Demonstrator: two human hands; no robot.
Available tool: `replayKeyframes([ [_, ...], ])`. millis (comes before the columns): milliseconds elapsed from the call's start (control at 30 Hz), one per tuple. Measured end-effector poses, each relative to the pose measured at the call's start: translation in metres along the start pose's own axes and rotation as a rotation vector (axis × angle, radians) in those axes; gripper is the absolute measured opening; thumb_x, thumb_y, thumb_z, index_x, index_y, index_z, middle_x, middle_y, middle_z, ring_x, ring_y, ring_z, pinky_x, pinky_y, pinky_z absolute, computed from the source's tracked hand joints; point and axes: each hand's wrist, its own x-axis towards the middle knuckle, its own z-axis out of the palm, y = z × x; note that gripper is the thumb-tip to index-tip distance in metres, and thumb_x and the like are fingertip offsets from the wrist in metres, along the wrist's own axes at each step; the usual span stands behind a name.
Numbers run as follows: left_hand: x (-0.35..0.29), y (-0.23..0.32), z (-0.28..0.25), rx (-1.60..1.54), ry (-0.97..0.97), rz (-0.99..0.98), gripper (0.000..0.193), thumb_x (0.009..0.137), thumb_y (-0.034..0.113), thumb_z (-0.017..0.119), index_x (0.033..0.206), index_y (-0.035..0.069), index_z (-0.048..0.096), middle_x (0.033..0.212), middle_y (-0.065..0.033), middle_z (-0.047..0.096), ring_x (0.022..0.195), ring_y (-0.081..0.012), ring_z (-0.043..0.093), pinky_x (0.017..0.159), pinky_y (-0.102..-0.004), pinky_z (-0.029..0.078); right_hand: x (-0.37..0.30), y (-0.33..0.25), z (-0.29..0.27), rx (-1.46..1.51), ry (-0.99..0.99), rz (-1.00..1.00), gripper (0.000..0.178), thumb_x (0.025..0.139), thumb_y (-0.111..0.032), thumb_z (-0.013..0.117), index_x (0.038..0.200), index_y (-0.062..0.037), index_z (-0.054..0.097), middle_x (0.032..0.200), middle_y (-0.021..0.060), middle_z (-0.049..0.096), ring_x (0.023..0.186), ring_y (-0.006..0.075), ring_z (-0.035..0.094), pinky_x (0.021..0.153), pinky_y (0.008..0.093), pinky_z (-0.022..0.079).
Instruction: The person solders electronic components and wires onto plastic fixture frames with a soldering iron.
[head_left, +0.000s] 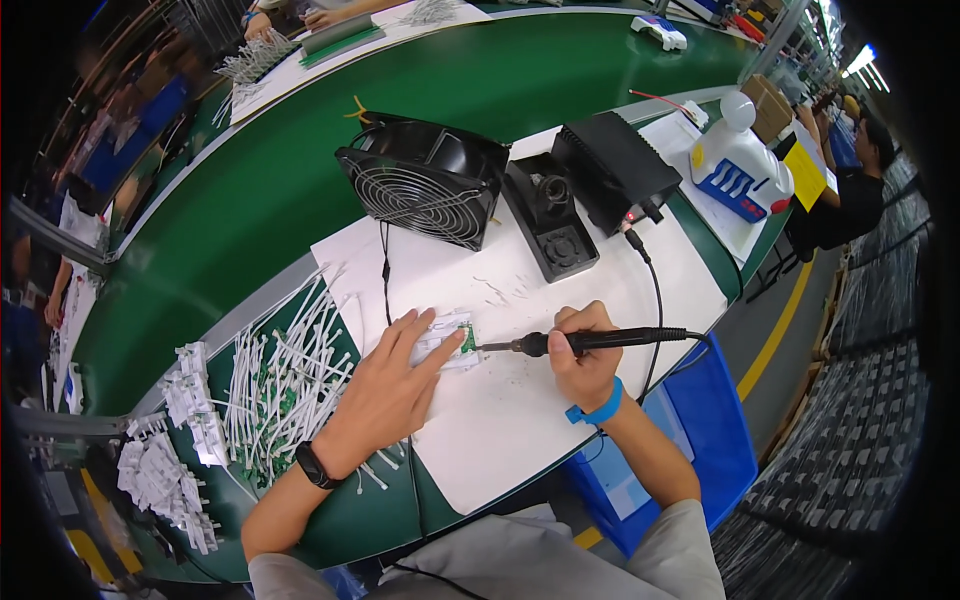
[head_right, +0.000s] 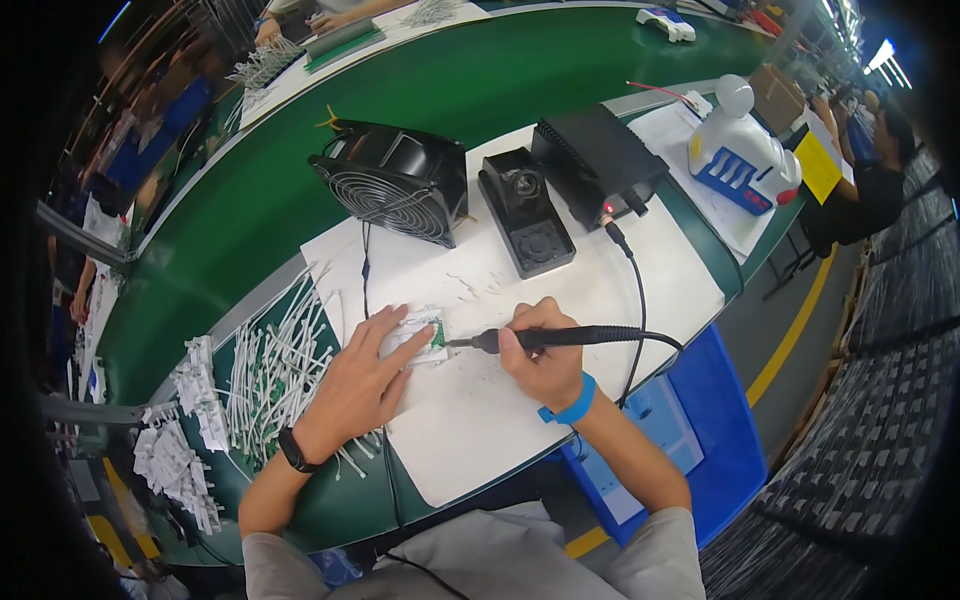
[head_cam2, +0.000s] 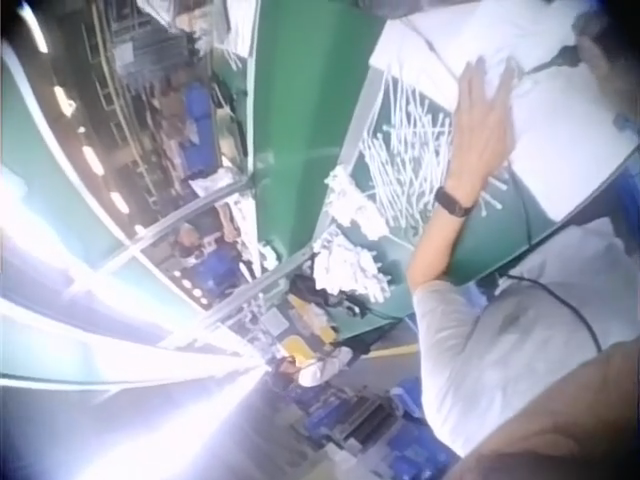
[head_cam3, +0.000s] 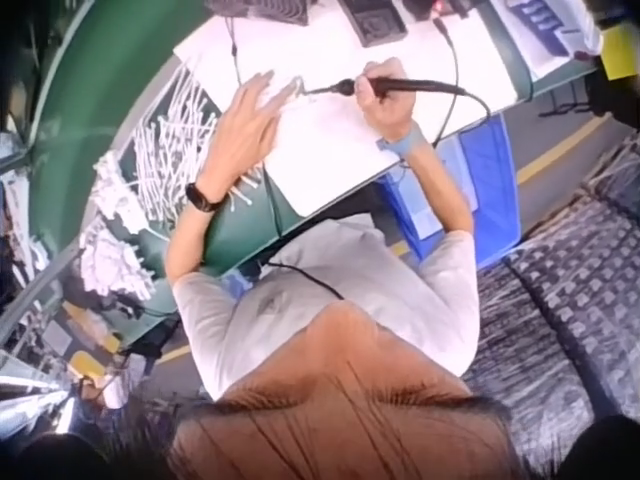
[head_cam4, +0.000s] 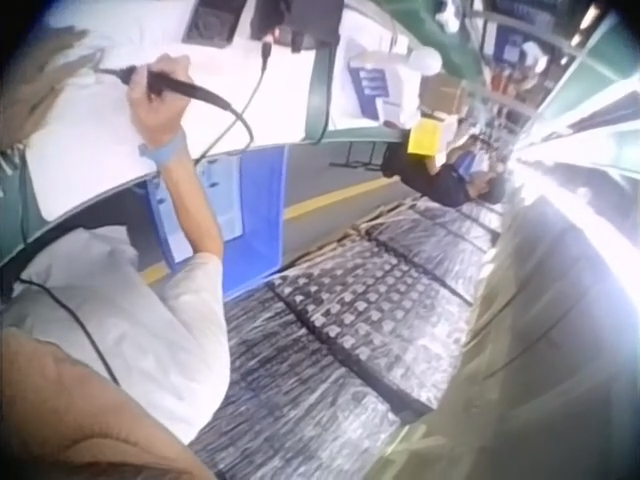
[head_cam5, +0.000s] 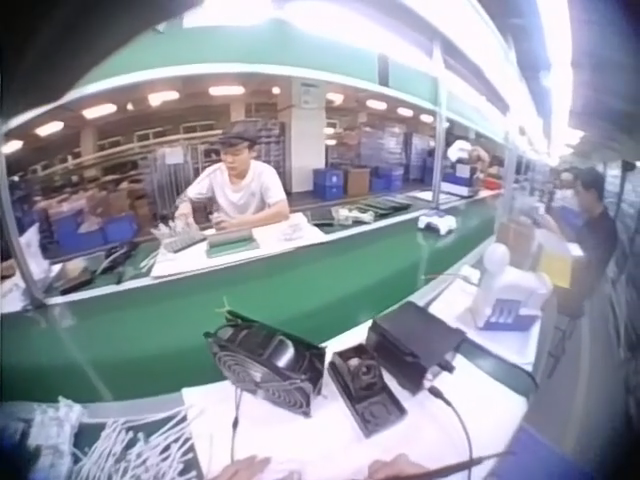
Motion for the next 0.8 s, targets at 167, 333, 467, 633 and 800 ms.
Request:
replayKeyframes([
  [167, 0.0020, 0.0014, -0.0008, -0.007, -0.008, -0.003, 0.062, 0.088, 0.005, 0.064, 0.148, 0.015, 0.054, 0.149, -0.0223, 0.046, 0.135, -0.0440, 0.047, 0.109, -0.0467, 0.045, 0.0023, 0.0004, -0.0016, -0.015, -0.031, -0.023, 0.021, 0.090, -0.002, 0.071, 0.086, -0.0044, 0.050, 0.063, 0.0031, 0.054, 0.052, 0.0067, 0.040, 0.049, 0.0245, 0.031],
  [333, 0.0020, 0.0012, -0.0021, -0.020, -0.014, -0.005, 0.062, 0.088, 0.004, 0.064, 0.148, 0.014, 0.054, 0.149, -0.0224, 0.046, 0.135, -0.0436, 0.046, 0.110, -0.0466, 0.045, 0.0023, 0.0013, -0.0040, -0.057, -0.036, -0.088, 0.021, 0.090, -0.002, 0.071, 0.087, -0.0040, 0.050, 0.061, 0.0043, 0.053, 0.049, 0.0082, 0.040, 0.047, 0.0252, 0.031],
  [467, 0.0025, 0.0020, -0.0024, -0.009, -0.018, 0.010, 0.059, 0.089, 0.004, 0.063, 0.147, 0.011, 0.055, 0.147, -0.0249, 0.048, 0.135, -0.0455, 0.047, 0.109, -0.0465, 0.046, 0.0026, 0.0012, -0.0039, -0.055, -0.011, -0.094, 0.021, 0.090, -0.002, 0.071, 0.088, -0.0038, 0.050, 0.061, 0.0041, 0.053, 0.049, 0.0082, 0.041, 0.047, 0.0253, 0.031],
  [633, 0.0017, 0.0023, -0.0023, -0.019, -0.012, -0.007, 0.062, 0.087, 0.004, 0.064, 0.148, 0.013, 0.055, 0.149, -0.0224, 0.047, 0.136, -0.0429, 0.046, 0.111, -0.0466, 0.044, 0.0014, 0.0025, -0.0042, -0.064, -0.026, -0.095, 0.020, 0.091, -0.002, 0.071, 0.089, -0.0037, 0.051, 0.063, 0.0039, 0.055, 0.051, 0.0074, 0.042, 0.048, 0.0251, 0.032],
  [800, 0.0021, 0.0013, -0.0026, 0.000, -0.018, 0.014, 0.060, 0.090, 0.005, 0.064, 0.148, 0.013, 0.054, 0.148, -0.0244, 0.047, 0.135, -0.0452, 0.046, 0.108, -0.0461, 0.047, 0.0045, 0.0005, -0.0004, -0.086, 0.052, -0.047, 0.019, 0.092, -0.003, 0.071, 0.091, -0.0039, 0.052, 0.066, 0.0039, 0.056, 0.055, 0.0071, 0.043, 0.050, 0.0243, 0.033],
])
